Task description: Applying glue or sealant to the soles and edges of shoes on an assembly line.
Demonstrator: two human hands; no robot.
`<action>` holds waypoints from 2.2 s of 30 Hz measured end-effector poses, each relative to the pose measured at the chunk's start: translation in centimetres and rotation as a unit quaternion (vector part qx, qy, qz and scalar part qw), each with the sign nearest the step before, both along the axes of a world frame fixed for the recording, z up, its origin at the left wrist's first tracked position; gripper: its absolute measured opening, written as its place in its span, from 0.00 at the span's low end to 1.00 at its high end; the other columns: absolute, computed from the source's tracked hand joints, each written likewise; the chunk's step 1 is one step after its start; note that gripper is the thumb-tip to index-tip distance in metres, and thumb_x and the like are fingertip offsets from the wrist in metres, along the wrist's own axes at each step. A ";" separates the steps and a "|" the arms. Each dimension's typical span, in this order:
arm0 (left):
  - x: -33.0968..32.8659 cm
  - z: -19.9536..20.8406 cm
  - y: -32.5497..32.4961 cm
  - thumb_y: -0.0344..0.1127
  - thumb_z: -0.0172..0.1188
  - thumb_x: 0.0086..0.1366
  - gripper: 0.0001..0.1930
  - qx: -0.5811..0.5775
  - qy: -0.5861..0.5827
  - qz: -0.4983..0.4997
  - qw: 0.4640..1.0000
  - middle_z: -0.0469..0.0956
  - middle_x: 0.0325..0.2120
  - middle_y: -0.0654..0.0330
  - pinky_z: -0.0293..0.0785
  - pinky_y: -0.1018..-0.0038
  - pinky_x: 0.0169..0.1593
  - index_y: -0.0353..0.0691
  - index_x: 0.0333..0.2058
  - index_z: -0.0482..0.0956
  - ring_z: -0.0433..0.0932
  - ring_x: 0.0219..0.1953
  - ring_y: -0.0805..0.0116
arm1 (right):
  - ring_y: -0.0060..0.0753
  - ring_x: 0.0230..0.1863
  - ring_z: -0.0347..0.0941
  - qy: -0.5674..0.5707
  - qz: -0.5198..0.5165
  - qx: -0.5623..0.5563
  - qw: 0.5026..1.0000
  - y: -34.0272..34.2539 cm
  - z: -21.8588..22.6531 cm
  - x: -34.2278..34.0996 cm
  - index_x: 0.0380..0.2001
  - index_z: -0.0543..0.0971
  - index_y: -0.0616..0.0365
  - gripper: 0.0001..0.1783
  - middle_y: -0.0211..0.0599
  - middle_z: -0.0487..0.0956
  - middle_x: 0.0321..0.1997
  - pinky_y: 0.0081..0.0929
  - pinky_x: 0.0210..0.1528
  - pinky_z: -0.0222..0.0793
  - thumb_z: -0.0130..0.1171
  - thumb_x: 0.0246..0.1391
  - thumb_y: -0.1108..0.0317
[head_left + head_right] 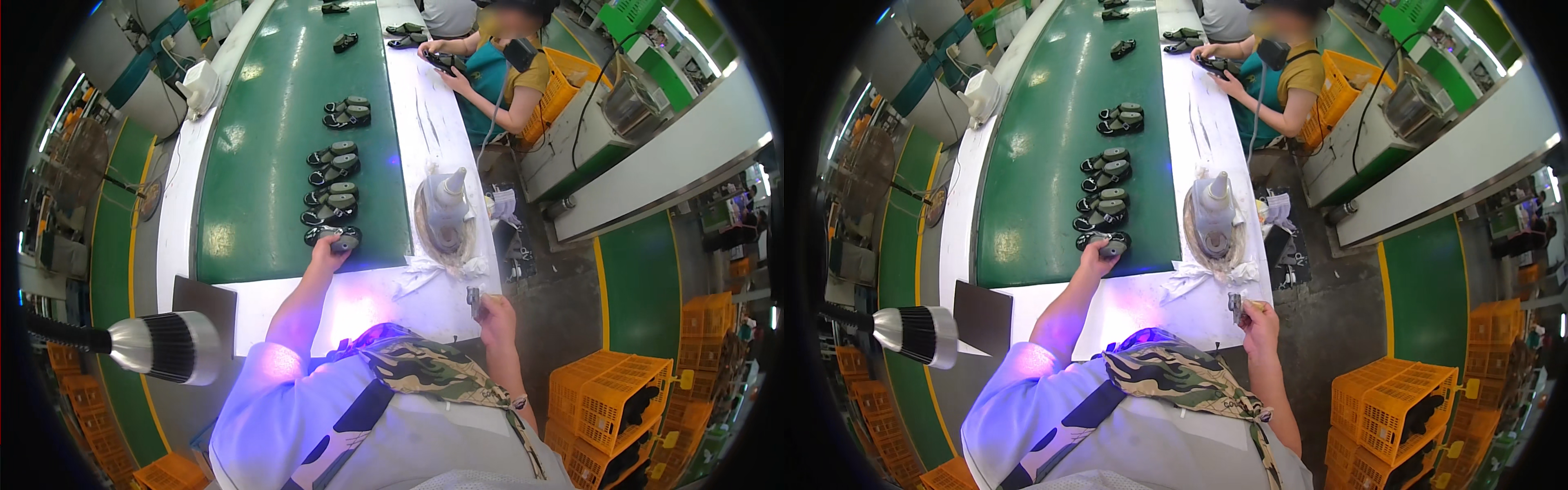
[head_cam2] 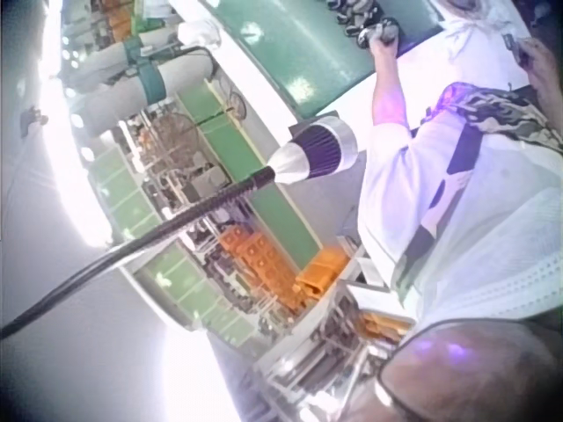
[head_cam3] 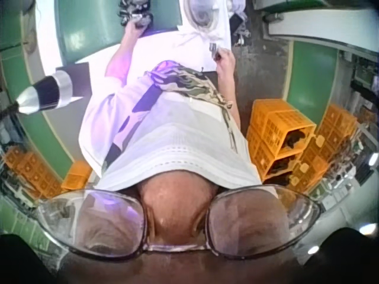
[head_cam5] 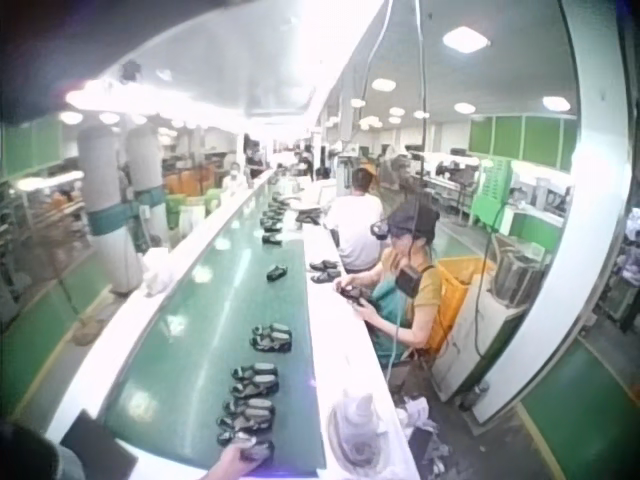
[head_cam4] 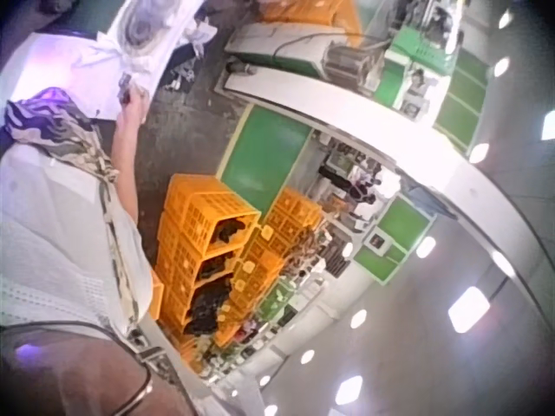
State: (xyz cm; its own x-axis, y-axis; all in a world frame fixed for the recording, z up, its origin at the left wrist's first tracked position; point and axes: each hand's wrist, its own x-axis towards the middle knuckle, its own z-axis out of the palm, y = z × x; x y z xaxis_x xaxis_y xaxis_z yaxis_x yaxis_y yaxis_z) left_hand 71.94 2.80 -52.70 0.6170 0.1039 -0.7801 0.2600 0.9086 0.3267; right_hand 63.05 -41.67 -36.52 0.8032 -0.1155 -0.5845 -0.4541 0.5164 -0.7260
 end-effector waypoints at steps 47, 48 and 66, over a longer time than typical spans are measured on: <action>-13.7 30.3 -6.8 0.30 0.75 0.39 0.30 0.775 -0.148 -0.358 0.499 0.81 0.33 0.58 0.78 0.69 0.42 0.38 0.44 0.74 0.82 0.35 0.63 | 0.16 0.26 0.69 -0.327 0.441 0.084 0.831 20.2 15.1 8.8 0.28 0.74 0.59 0.12 0.26 0.74 0.27 0.17 0.27 0.65 0.69 0.43 0.78; -13.8 30.5 -6.8 0.29 0.75 0.37 0.31 0.731 -0.154 -0.392 0.537 0.80 0.33 0.59 0.78 0.69 0.41 0.38 0.44 0.74 0.82 0.35 0.65 | 0.15 0.26 0.68 -0.352 0.444 0.050 0.823 20.3 15.3 9.1 0.27 0.74 0.59 0.12 0.25 0.74 0.27 0.17 0.27 0.65 0.69 0.43 0.78; -15.5 27.5 -6.2 0.28 0.75 0.34 0.46 0.319 -0.179 -0.356 0.860 0.77 0.40 0.61 0.71 0.72 0.53 0.34 0.57 0.66 0.76 0.44 0.69 | 0.23 0.40 0.72 -0.450 0.565 -0.022 0.691 20.8 11.6 10.8 0.27 0.70 0.58 0.12 0.37 0.78 0.37 0.24 0.44 0.69 0.65 0.48 0.79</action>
